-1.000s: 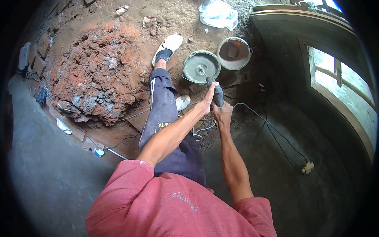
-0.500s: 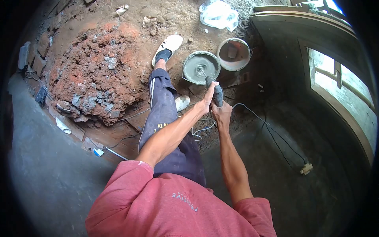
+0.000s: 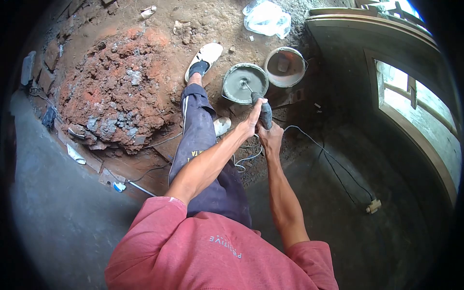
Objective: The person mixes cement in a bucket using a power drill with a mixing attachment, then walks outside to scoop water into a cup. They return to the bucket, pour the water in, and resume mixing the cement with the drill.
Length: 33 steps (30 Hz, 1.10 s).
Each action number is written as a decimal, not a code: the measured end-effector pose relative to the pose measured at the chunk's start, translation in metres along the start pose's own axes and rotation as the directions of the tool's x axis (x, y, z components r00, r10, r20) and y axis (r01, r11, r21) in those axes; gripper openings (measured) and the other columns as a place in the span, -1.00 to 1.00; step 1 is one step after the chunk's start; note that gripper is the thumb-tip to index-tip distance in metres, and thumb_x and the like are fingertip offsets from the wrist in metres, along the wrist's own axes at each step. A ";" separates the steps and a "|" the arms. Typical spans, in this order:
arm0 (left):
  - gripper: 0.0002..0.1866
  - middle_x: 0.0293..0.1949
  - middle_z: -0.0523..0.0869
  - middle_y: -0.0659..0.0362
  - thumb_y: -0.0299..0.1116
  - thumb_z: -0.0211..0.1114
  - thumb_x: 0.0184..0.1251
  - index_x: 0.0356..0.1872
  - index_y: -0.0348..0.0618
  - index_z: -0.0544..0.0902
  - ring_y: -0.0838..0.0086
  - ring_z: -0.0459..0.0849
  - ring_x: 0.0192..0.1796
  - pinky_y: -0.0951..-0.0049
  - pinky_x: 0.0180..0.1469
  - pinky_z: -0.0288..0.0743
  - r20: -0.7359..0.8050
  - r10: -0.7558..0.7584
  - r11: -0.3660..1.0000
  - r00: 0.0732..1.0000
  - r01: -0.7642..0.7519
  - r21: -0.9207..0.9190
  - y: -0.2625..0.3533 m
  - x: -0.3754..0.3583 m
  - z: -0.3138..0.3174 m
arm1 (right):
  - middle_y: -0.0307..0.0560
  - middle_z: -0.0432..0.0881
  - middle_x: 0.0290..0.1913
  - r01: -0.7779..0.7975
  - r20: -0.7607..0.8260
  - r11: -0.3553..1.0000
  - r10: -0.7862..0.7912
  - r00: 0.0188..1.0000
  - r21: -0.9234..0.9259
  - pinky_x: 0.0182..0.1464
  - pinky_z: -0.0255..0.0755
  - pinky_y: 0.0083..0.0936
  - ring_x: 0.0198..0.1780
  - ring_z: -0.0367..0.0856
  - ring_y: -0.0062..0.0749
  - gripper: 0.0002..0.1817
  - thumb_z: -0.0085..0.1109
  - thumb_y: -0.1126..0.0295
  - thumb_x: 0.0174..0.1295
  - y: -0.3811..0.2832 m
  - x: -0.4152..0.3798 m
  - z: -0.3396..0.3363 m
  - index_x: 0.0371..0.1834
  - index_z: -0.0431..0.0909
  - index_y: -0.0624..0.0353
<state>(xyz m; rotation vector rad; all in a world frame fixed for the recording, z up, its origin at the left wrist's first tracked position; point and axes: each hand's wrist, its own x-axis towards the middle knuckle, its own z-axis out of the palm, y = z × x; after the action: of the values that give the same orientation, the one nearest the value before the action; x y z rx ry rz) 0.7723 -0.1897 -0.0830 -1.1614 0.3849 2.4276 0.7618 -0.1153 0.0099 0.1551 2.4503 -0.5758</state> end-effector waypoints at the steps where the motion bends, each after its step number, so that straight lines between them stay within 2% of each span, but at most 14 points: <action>1: -0.51 -0.49 0.55 0.26 0.32 0.25 0.11 -0.46 0.09 0.53 0.44 0.51 -0.40 0.36 -0.26 0.40 0.000 0.003 1.000 1.000 -0.003 0.000 0.004 0.000 0.001 | 0.26 0.71 -0.42 0.011 -0.010 1.000 -0.011 1.000 0.014 -0.27 0.51 -0.26 -0.38 0.75 -0.11 -0.56 0.35 0.13 0.18 0.000 0.001 0.001 -0.26 0.67 0.42; 3: -0.50 -0.52 0.56 0.24 0.32 0.25 0.11 -0.48 0.08 0.54 0.42 0.52 -0.43 0.35 -0.28 0.42 0.106 -0.012 1.000 0.994 0.015 -0.027 0.003 0.005 -0.003 | 0.27 0.71 -0.42 0.019 -0.018 0.999 -0.018 1.000 0.028 -0.27 0.51 -0.26 -0.38 0.75 -0.11 -0.56 0.35 0.13 0.18 0.003 0.002 0.004 -0.26 0.67 0.42; 9: -0.50 -0.54 0.57 0.24 0.31 0.24 0.13 -0.51 0.06 0.54 0.42 0.53 -0.47 0.37 -0.32 0.42 0.103 -0.080 0.996 0.991 0.084 -0.031 0.003 -0.001 0.002 | 0.25 0.71 -0.42 0.008 -0.018 0.997 -0.006 1.000 0.082 -0.26 0.51 -0.27 -0.37 0.76 -0.15 -0.55 0.35 0.13 0.19 0.004 -0.002 -0.002 -0.27 0.66 0.43; 14: -0.50 -0.55 0.57 0.24 0.31 0.23 0.15 -0.51 0.06 0.54 0.44 0.53 -0.49 0.38 -0.34 0.42 0.138 -0.057 0.998 0.989 0.060 -0.014 -0.003 0.002 0.005 | 0.22 0.71 -0.45 -0.009 -0.039 0.998 0.012 0.999 0.062 -0.26 0.51 -0.28 -0.39 0.74 -0.25 -0.54 0.37 0.12 0.18 0.012 -0.001 -0.001 -0.27 0.67 0.44; 21: -0.51 -0.55 0.54 0.29 0.32 0.24 0.14 -0.50 0.09 0.53 0.47 0.50 -0.47 0.37 -0.34 0.39 0.129 -0.079 0.997 0.989 0.078 0.015 -0.011 0.004 0.008 | 0.23 0.71 -0.44 -0.033 -0.049 0.997 0.037 0.998 0.064 -0.26 0.51 -0.29 -0.38 0.74 -0.21 -0.55 0.37 0.12 0.18 0.021 -0.005 -0.006 -0.28 0.67 0.43; 23: -0.50 -0.55 0.53 0.30 0.33 0.24 0.13 -0.50 0.10 0.53 0.48 0.49 -0.47 0.37 -0.34 0.38 0.111 -0.087 0.996 0.990 0.084 0.024 -0.011 0.003 0.012 | 0.13 0.68 -0.52 -0.001 -0.075 0.998 0.005 0.997 0.064 -0.31 0.49 -0.30 -0.46 0.67 -0.32 -0.55 0.33 0.13 0.21 0.021 -0.004 -0.004 -0.32 0.64 0.45; 24: -0.50 -0.55 0.53 0.31 0.34 0.24 0.12 -0.50 0.11 0.53 0.49 0.48 -0.47 0.37 -0.33 0.38 0.089 -0.098 0.995 0.991 0.096 0.030 -0.012 0.002 0.012 | 0.13 0.68 -0.52 -0.001 -0.074 0.998 0.006 0.997 0.065 -0.31 0.49 -0.30 -0.46 0.67 -0.32 -0.55 0.33 0.13 0.21 0.022 -0.003 -0.003 -0.32 0.64 0.45; 28: -0.49 -0.55 0.53 0.29 0.35 0.24 0.11 -0.50 0.11 0.52 0.48 0.49 -0.48 0.39 -0.34 0.38 0.182 -0.109 0.994 0.977 0.106 0.027 -0.012 0.002 0.009 | 0.16 0.68 -0.51 0.014 -0.078 0.998 -0.009 0.997 0.065 -0.31 0.49 -0.30 -0.46 0.69 -0.25 -0.56 0.33 0.14 0.20 0.028 -0.002 -0.004 -0.33 0.64 0.45; 29: -0.51 -0.55 0.53 0.29 0.33 0.24 0.13 -0.51 0.11 0.52 0.48 0.49 -0.49 0.39 -0.36 0.38 0.133 -0.091 0.996 0.987 0.087 0.035 -0.016 0.004 0.011 | 0.18 0.68 -0.51 -0.002 -0.071 0.998 0.007 0.997 0.067 -0.31 0.49 -0.30 -0.46 0.70 -0.23 -0.56 0.32 0.14 0.20 0.029 -0.005 -0.004 -0.34 0.64 0.45; 33: -0.53 -0.53 0.53 0.29 0.31 0.24 0.15 -0.48 0.11 0.52 0.50 0.50 -0.46 0.39 -0.33 0.38 0.126 -0.081 0.997 0.989 0.079 0.019 -0.016 -0.001 0.012 | 0.20 0.67 -0.51 0.014 -0.086 0.999 -0.010 0.996 0.045 -0.32 0.49 -0.30 -0.46 0.70 -0.17 -0.56 0.32 0.14 0.19 0.030 -0.006 -0.002 -0.36 0.64 0.44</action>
<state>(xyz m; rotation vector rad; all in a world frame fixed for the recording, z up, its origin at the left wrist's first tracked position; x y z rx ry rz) 0.7722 -0.1706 -0.0759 -0.9919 0.3097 2.4095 0.7729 -0.0871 0.0040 0.1877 2.5234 -0.6433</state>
